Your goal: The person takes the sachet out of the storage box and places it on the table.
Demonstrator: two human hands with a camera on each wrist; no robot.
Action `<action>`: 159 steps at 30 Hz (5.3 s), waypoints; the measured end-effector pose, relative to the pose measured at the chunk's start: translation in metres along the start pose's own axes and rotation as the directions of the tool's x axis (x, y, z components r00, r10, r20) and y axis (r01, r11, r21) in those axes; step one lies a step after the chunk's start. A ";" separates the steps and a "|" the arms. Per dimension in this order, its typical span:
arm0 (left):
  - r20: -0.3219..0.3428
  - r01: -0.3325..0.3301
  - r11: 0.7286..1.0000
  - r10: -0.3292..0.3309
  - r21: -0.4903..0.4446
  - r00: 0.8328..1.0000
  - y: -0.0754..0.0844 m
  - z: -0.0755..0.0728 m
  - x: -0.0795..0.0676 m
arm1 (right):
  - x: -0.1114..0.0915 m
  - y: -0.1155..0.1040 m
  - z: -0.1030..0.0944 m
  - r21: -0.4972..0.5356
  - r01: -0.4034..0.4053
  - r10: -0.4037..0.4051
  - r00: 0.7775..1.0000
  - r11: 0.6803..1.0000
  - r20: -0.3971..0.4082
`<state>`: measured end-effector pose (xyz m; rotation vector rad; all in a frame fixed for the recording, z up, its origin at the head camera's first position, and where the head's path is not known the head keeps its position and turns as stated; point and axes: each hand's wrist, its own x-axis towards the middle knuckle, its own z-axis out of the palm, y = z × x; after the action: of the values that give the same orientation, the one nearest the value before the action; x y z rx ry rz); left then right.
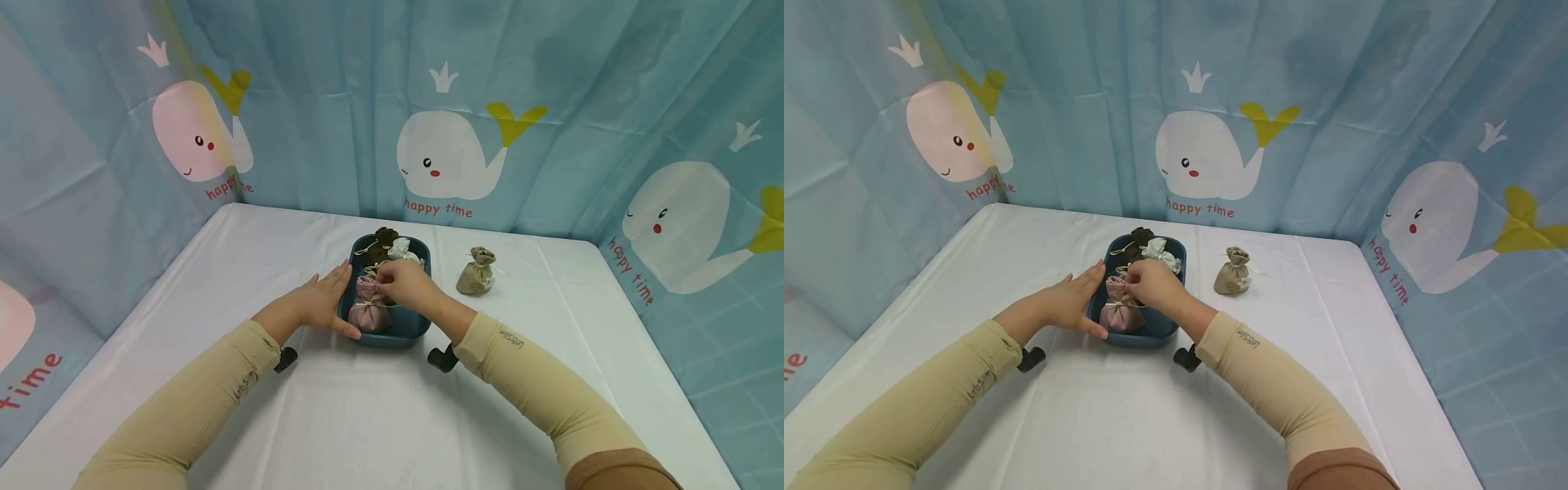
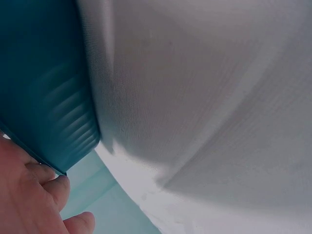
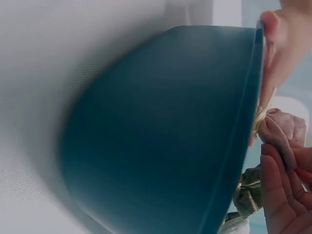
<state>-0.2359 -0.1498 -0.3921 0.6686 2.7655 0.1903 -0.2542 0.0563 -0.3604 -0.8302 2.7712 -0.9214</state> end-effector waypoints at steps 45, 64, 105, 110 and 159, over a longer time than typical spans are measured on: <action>-0.015 0.011 0.999 -0.011 0.039 1.000 0.010 -0.004 0.002 | -0.036 0.002 -0.086 0.191 -0.133 0.162 0.977 0.973 -0.142; -0.042 0.010 0.998 -0.008 0.067 0.999 0.010 0.004 0.002 | -0.061 0.033 -0.133 0.237 -0.202 0.256 0.939 0.950 -0.228; -0.045 0.012 0.998 -0.009 0.064 0.999 0.009 0.006 0.005 | -0.099 0.147 -0.153 0.122 -0.440 0.457 0.860 0.890 -0.229; -0.039 0.011 0.998 -0.009 0.067 0.999 0.010 0.004 0.004 | -0.097 0.156 -0.147 0.141 -0.458 0.478 0.850 0.878 -0.219; -0.048 -0.004 0.999 0.007 0.054 0.999 0.009 0.005 0.003 | -0.100 0.158 -0.146 0.158 -0.543 0.564 0.814 0.824 -0.140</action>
<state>-0.2325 -0.1401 -0.3961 0.6941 2.8243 0.1358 -0.2811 0.2910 -0.3408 0.1086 2.8088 -1.0472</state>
